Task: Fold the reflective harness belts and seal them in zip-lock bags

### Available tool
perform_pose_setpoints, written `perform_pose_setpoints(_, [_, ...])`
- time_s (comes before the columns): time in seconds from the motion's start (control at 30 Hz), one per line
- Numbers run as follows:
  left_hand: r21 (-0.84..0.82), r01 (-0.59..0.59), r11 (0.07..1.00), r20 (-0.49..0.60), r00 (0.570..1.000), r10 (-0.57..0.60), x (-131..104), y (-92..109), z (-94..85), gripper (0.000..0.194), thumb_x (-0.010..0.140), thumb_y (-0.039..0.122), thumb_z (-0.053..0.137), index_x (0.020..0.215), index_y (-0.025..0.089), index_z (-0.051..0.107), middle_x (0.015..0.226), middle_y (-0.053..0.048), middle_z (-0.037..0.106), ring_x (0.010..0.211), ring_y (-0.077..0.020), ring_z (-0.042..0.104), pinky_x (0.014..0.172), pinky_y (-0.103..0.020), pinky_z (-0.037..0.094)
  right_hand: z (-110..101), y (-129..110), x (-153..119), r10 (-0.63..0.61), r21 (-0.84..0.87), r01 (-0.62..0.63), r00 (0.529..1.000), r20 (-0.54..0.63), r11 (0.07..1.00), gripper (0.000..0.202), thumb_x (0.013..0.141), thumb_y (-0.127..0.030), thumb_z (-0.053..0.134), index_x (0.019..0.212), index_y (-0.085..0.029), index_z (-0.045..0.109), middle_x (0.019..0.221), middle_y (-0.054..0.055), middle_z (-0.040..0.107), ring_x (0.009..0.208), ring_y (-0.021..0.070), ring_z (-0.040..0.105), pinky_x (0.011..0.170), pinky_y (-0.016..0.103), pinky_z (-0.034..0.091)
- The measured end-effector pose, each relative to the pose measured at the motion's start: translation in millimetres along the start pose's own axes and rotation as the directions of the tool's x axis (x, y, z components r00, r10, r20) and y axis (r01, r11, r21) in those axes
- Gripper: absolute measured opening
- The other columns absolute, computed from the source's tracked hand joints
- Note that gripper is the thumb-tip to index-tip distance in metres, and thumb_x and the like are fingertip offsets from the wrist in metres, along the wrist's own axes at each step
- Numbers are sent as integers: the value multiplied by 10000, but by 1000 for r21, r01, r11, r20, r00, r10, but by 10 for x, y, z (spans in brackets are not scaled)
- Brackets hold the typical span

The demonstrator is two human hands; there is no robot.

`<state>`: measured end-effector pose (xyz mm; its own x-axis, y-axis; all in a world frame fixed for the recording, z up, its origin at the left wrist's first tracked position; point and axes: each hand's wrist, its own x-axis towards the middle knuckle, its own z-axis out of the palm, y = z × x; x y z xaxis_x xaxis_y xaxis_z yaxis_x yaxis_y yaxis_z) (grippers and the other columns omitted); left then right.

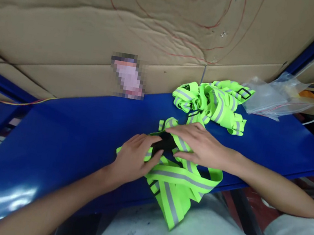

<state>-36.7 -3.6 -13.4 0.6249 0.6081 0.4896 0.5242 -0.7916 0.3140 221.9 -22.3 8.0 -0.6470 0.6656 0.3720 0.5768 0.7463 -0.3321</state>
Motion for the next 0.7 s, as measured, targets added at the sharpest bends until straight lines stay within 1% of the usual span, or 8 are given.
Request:
perform_pose_setpoints(0.1, [-294,293,910,177,952,-249,15,-12,-48,261,1016,411,551,1165,205,609,1041,-33,739,921,-194,697,781,-297,512,21,-10,-13,-72,-194,69,997,-11,979,501,1012,-394,612,1430,-129,537,1398,182,630,1284,313,605,1022,478,442])
perform_pose_setpoints(0.2, [-464,411,785,242,911,-333,34,9,-71,293,1011,469,557,1139,216,631,1047,-19,717,952,-186,671,814,-289,511,30,-30,-11,-43,-153,42,999,-2,987,537,1031,-416,568,1470,-115,491,1396,165,640,1265,278,620,1020,438,450])
perform_pose_setpoints(0.27, [-533,400,746,205,916,-345,42,17,-77,306,1007,464,569,1192,228,628,1131,-34,703,1042,-200,663,892,-307,519,1,-28,-10,-41,-128,43,999,18,991,674,1008,-507,591,1529,-112,426,1432,174,616,1286,278,606,1026,440,451])
perform_pose_setpoints(0.33, [-573,374,729,167,925,-342,44,12,-76,304,1011,443,567,1230,242,629,1215,-47,688,1141,-214,648,984,-330,512,-35,-26,-9,-57,-191,64,998,40,980,759,974,-583,613,1535,-106,430,1450,195,597,1303,306,587,1037,467,442])
perform_pose_setpoints(0.4, [-577,359,734,161,931,-329,40,-3,-68,292,1019,430,552,1227,246,644,1231,-53,688,1176,-224,643,1026,-346,502,-51,-39,-7,-51,-289,67,997,65,955,753,970,-579,617,1516,-85,460,1447,213,594,1291,331,583,1037,488,436])
perform_pose_setpoints(0.5, [-538,356,764,194,934,-299,23,-17,-46,294,1033,423,519,1225,244,651,1212,-51,698,1149,-220,657,987,-334,509,-32,-91,-6,-10,-383,44,996,91,923,715,962,-501,650,1495,-56,481,1397,214,622,1216,341,610,1001,484,455])
perform_pose_setpoints(0.6, [-429,305,850,164,952,-259,6,4,-36,280,1031,375,522,1261,245,612,1217,-44,704,1113,-206,672,929,-314,510,-2,-156,-7,-29,-442,61,996,80,895,676,927,-418,688,1446,-19,520,1249,204,678,1116,336,632,931,459,479])
perform_pose_setpoints(0.7, [-166,102,981,5,995,-103,8,36,-60,258,949,304,629,1190,214,610,1151,-63,720,1073,-232,682,933,-364,488,27,-216,-9,-108,-472,126,992,65,873,629,946,-396,665,1420,-4,536,1135,192,698,1069,318,629,892,432,480])
